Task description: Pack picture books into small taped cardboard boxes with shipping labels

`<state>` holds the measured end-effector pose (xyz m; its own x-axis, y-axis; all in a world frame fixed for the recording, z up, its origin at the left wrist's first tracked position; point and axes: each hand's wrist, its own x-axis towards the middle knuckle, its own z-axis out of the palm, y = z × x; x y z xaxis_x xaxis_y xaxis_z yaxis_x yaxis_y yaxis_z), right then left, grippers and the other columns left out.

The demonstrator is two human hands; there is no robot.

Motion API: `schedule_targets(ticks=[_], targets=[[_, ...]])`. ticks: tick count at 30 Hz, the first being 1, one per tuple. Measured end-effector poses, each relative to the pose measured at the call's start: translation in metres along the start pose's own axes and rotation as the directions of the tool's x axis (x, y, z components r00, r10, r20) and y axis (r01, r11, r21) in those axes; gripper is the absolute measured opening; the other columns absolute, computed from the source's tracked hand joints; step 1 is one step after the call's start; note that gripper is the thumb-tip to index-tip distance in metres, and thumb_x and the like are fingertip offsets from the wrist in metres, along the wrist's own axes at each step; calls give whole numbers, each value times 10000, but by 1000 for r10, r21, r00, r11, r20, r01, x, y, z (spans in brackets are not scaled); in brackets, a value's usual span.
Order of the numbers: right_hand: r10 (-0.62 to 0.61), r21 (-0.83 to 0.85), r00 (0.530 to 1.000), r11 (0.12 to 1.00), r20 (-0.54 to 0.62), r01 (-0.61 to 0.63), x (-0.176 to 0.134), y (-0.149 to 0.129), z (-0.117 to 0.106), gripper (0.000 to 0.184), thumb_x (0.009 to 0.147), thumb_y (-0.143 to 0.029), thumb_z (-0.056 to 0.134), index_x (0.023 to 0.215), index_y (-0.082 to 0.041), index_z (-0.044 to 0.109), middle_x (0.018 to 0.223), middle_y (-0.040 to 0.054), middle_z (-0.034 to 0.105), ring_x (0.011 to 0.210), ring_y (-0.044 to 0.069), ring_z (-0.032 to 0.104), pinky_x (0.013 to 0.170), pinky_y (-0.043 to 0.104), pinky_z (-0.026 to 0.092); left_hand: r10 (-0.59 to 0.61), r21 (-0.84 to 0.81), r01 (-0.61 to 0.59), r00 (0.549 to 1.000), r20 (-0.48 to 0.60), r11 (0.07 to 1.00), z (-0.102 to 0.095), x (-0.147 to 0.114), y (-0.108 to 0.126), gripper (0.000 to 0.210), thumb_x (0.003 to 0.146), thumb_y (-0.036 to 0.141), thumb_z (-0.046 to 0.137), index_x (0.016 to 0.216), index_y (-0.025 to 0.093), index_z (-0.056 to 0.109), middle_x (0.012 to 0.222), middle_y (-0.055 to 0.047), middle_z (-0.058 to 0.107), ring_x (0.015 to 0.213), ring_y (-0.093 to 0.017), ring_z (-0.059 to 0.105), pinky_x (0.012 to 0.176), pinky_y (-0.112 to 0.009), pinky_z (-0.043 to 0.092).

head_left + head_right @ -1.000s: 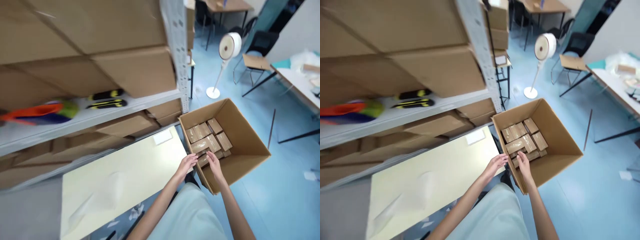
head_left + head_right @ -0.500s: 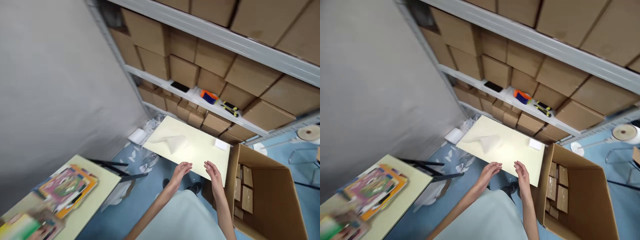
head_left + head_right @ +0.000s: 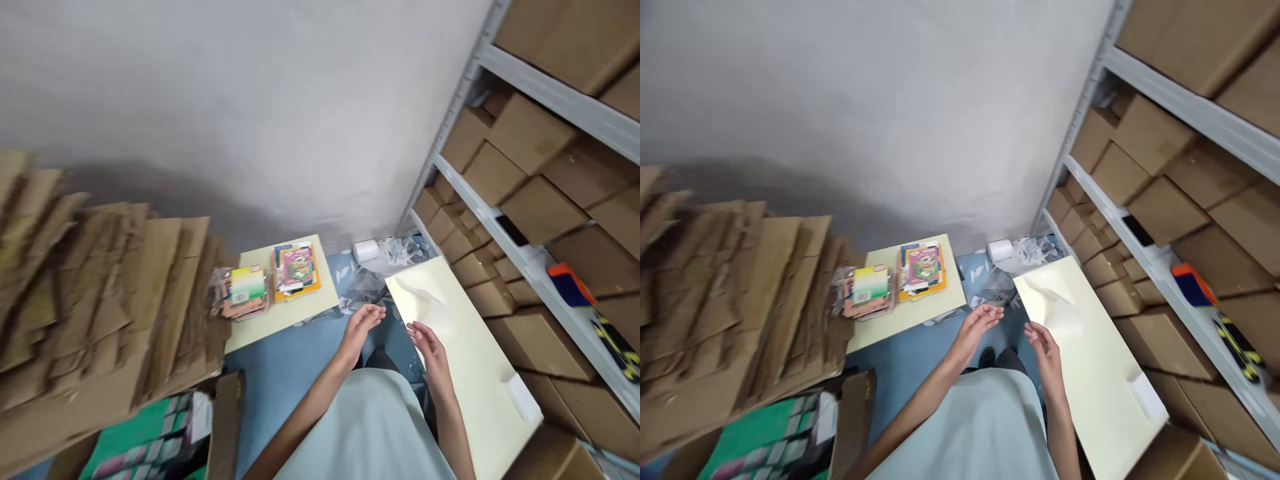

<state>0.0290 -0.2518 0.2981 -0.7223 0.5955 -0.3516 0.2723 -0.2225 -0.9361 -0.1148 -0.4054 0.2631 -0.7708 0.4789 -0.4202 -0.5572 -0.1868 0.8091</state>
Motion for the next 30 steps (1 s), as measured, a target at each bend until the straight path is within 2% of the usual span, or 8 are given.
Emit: schedule_targets(ticks=[4,8,16,20,23,25,28,30], targets=[[23,-82,984,997,174,-9,33,-10,36,646,792,-748,861,1190,-242,821,1310,156,809,1242,381,757,1148,554,553,31,-110,-54,979,-202,992,-33,-9,3,493,711,630,898,936,210,770,1197,-139,821,1135,-304,761,1069,-435,540],[53,-150,932,989,359,2,69,-16,75,660,774,-767,861,1168,-239,827,1289,163,816,1221,386,768,1140,568,557,58,-138,-115,930,-363,984,-60,-22,14,518,704,648,906,948,209,780,1201,-135,818,1136,-302,756,1063,-430,542],[64,-186,767,980,639,73,126,-53,163,675,758,-784,857,1169,-248,829,1274,159,823,1226,390,768,1157,561,551,163,-58,-255,759,-630,965,-107,-46,65,548,699,692,913,915,208,773,1176,-141,824,1129,-303,755,1055,-429,537],[82,-192,665,977,743,93,142,-71,189,668,797,-771,839,1202,-240,822,1308,165,809,1248,385,757,1159,545,556,227,-15,-337,665,-712,941,-109,-47,86,522,738,686,893,914,209,773,1189,-142,819,1126,-296,751,1041,-422,544],[135,-236,596,967,792,94,149,-68,204,695,789,-803,825,1191,-236,823,1304,173,808,1239,390,756,1140,554,564,292,44,-397,591,-752,917,-101,-48,94,494,771,675,876,898,208,777,1166,-139,821,1115,-293,745,1037,-419,546],[163,-257,525,960,836,111,149,-64,216,699,778,-812,829,1171,-234,825,1283,173,814,1218,388,761,1139,559,560,312,64,-427,542,-780,902,-96,-51,93,483,784,674,869,879,210,773,1165,-138,821,1121,-296,745,1045,-423,549],[194,-264,394,956,899,131,146,-61,235,676,792,-806,826,1157,-237,822,1246,167,823,1186,377,773,1142,557,556,290,52,-431,508,-811,901,-93,-59,83,489,776,681,877,848,213,756,1164,-136,825,1117,-299,751,1064,-438,551],[202,-259,333,956,921,136,143,-63,246,656,812,-798,816,1164,-245,817,1234,159,826,1178,365,774,1136,544,563,257,39,-407,499,-828,913,-94,-66,74,504,757,688,890,843,211,753,1143,-136,829,1112,-302,754,1071,-449,552]])
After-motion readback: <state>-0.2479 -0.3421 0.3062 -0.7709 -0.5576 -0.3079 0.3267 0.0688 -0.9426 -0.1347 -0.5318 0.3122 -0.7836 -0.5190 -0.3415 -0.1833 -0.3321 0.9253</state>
